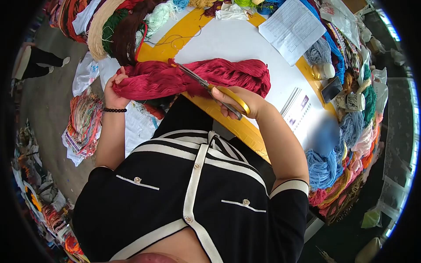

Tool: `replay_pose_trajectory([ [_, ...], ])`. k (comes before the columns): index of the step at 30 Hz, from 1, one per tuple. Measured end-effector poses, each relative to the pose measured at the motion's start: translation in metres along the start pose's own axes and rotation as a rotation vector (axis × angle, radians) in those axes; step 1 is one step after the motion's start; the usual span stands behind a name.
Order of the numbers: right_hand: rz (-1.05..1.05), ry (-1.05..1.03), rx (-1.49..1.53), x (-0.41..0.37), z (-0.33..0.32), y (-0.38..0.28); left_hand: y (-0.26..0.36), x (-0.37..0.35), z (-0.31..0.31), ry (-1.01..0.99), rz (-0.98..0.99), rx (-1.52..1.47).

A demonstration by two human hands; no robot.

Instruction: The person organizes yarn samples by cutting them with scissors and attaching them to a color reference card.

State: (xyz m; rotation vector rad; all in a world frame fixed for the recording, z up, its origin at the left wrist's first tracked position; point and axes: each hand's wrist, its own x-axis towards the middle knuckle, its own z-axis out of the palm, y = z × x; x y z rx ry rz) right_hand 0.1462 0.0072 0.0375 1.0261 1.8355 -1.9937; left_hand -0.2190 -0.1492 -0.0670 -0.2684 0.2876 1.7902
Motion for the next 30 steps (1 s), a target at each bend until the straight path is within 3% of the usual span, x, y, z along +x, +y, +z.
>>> replay_pose_trajectory([
  [11, 0.1, 0.009, -0.136, 0.006, -0.008, -0.004, 0.001, 0.0, 0.001, 0.01, 0.016, -0.003],
  [13, 0.015, -0.104, -0.081, 0.007, -0.008, -0.006, 0.003, 0.001, -0.001, -0.001, -0.001, -0.013],
  [17, -0.124, -0.099, 0.014, 0.009, -0.007, -0.001, 0.002, -0.002, 0.0, 0.016, 0.023, 0.012],
  [24, -0.155, 0.066, 0.008, 0.007, 0.001, -0.001, 0.005, -0.002, 0.001, -0.04, -0.008, 0.013],
  [26, -0.44, 0.195, 0.154, 0.003, 0.001, 0.002, 0.005, -0.004, 0.002, -0.046, -0.006, 0.023],
  [27, -0.368, 0.41, 0.119, 0.001, -0.002, 0.001, 0.005, -0.006, 0.004, -0.082, -0.043, 0.056],
  [28, -0.447, 0.75, -0.413, 0.006, -0.015, 0.007, 0.005, -0.006, 0.008, -0.125, -0.079, 0.091],
  [30, -0.11, 1.0, -0.665, -0.007, -0.026, -0.012, 0.008, -0.003, 0.017, -0.16, -0.102, 0.12],
])
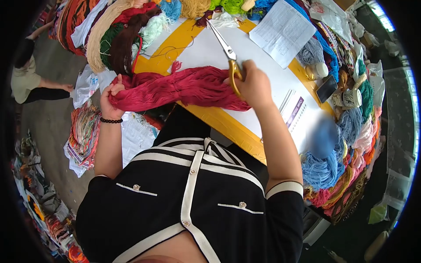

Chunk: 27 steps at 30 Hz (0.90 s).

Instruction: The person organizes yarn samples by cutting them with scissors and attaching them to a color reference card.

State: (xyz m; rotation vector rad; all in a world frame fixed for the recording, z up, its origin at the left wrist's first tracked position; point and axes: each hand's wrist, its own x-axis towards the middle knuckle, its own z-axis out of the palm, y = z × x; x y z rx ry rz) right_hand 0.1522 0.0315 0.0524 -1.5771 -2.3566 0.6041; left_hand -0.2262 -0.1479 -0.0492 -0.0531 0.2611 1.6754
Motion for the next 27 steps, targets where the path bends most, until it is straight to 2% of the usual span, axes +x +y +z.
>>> replay_pose_trajectory([
  [4, -0.096, 0.02, -0.166, 0.017, 0.037, 0.069, 0.01, 0.021, 0.043, -0.123, -0.055, 0.116],
  [6, -0.058, 0.046, -0.19, 0.009, 0.029, 0.063, 0.011, 0.039, 0.078, -0.224, -0.108, 0.143],
  [8, 0.027, 0.25, -0.037, 0.011, 0.011, 0.062, 0.008, 0.057, 0.117, -0.338, -0.16, 0.209],
  [11, -0.014, 0.623, -0.042, 0.011, -0.04, 0.067, 0.0, 0.063, 0.179, -0.56, -0.158, 0.193],
  [12, 0.002, 0.647, 0.082, 0.003, -0.056, 0.065, -0.001, 0.059, 0.194, -0.652, -0.165, 0.192],
  [14, 0.037, 0.545, 0.23, -0.026, -0.082, 0.054, -0.001, 0.046, 0.199, -0.689, -0.048, 0.227],
  [16, -0.01, 0.292, 0.551, -0.053, -0.079, 0.071, 0.005, 0.045, 0.163, -0.643, 0.043, 0.288],
  [17, -0.042, 0.198, 0.452, -0.062, -0.062, 0.101, 0.004, 0.045, 0.141, -0.606, -0.071, 0.211],
  [18, 0.06, 0.029, 0.39, -0.077, -0.064, 0.092, 0.009, 0.051, 0.102, -0.508, -0.187, 0.042],
  [19, 0.117, -0.001, 0.451, -0.088, -0.056, 0.096, -0.002, 0.044, 0.082, -0.388, -0.233, 0.002],
  [22, 0.207, -0.05, 0.495, -0.1, -0.039, 0.098, -0.016, 0.028, 0.03, -0.161, -0.181, 0.071],
  [24, 0.225, -0.062, 0.476, -0.1, -0.031, 0.091, -0.019, 0.02, 0.017, -0.117, -0.153, 0.062],
  [26, 0.265, -0.193, 0.794, -0.088, -0.022, 0.078, -0.019, 0.016, 0.013, -0.147, -0.153, 0.052],
  [27, 0.284, -0.266, 0.859, -0.078, -0.016, 0.07, -0.018, 0.013, 0.012, -0.181, -0.154, 0.044],
])
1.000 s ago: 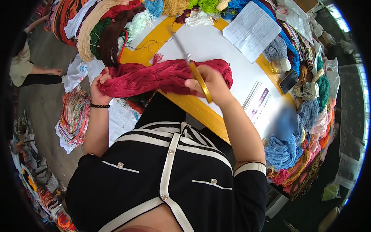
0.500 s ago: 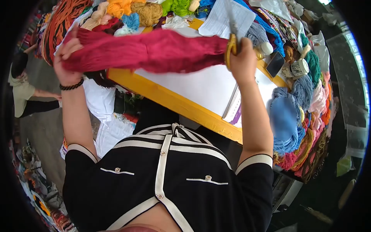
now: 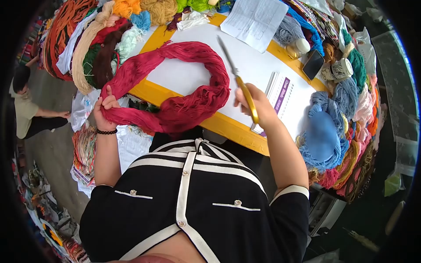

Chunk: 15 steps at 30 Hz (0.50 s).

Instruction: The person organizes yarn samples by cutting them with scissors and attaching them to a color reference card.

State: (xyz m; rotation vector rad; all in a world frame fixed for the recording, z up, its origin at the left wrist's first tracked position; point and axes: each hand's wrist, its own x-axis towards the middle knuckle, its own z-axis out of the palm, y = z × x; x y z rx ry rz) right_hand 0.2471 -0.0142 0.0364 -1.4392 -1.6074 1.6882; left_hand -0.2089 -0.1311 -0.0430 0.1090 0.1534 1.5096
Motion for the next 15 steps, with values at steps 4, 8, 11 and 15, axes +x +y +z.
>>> replay_pose_trajectory([
  [4, 0.046, -0.229, 0.005, 0.05, 0.044, -0.031, -0.001, 0.004, 0.002, -0.002, 0.009, 0.024],
  [8, 0.18, -0.338, -0.092, 0.096, 0.074, -0.05, -0.001, 0.007, -0.004, -0.011, 0.034, -0.012],
  [11, 0.209, -0.368, -0.102, 0.114, 0.083, -0.053, 0.003, 0.004, -0.008, 0.035, 0.047, -0.041],
  [15, 0.254, -0.401, -0.179, 0.12, 0.077, -0.057, 0.006, 0.002, -0.012, 0.055, 0.055, -0.09],
])
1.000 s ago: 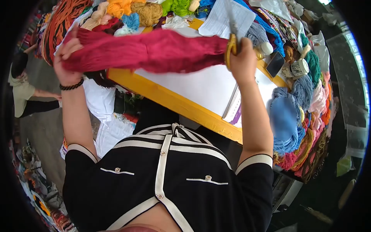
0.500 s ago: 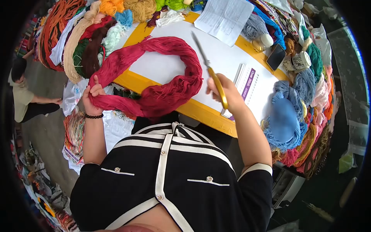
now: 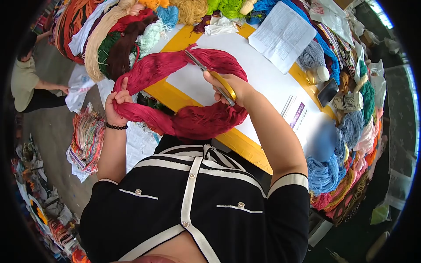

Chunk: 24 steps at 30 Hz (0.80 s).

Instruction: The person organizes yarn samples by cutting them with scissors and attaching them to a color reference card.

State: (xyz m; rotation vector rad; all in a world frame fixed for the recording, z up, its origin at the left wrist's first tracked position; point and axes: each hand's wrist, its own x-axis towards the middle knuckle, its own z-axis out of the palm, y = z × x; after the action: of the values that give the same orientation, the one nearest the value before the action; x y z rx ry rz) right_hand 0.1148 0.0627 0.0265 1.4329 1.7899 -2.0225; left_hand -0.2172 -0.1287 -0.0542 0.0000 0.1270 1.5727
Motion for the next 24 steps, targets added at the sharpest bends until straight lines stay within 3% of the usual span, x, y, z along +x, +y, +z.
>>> replay_pose_trajectory([
  [4, -0.011, 0.044, -0.001, 0.006, -0.004, -0.007, -0.001, 0.002, -0.007, 0.02, 0.02, -0.017],
  [14, 0.084, -0.081, -0.113, 0.02, -0.018, -0.03, -0.007, -0.003, -0.016, 0.036, 0.025, -0.081],
  [19, -0.022, -0.197, 0.103, 0.035, -0.026, -0.019, -0.001, -0.003, -0.02, 0.018, 0.008, -0.107],
  [24, -0.076, -0.05, 0.166, 0.041, -0.015, -0.015, -0.002, -0.007, -0.017, 0.013, 0.005, -0.089],
])
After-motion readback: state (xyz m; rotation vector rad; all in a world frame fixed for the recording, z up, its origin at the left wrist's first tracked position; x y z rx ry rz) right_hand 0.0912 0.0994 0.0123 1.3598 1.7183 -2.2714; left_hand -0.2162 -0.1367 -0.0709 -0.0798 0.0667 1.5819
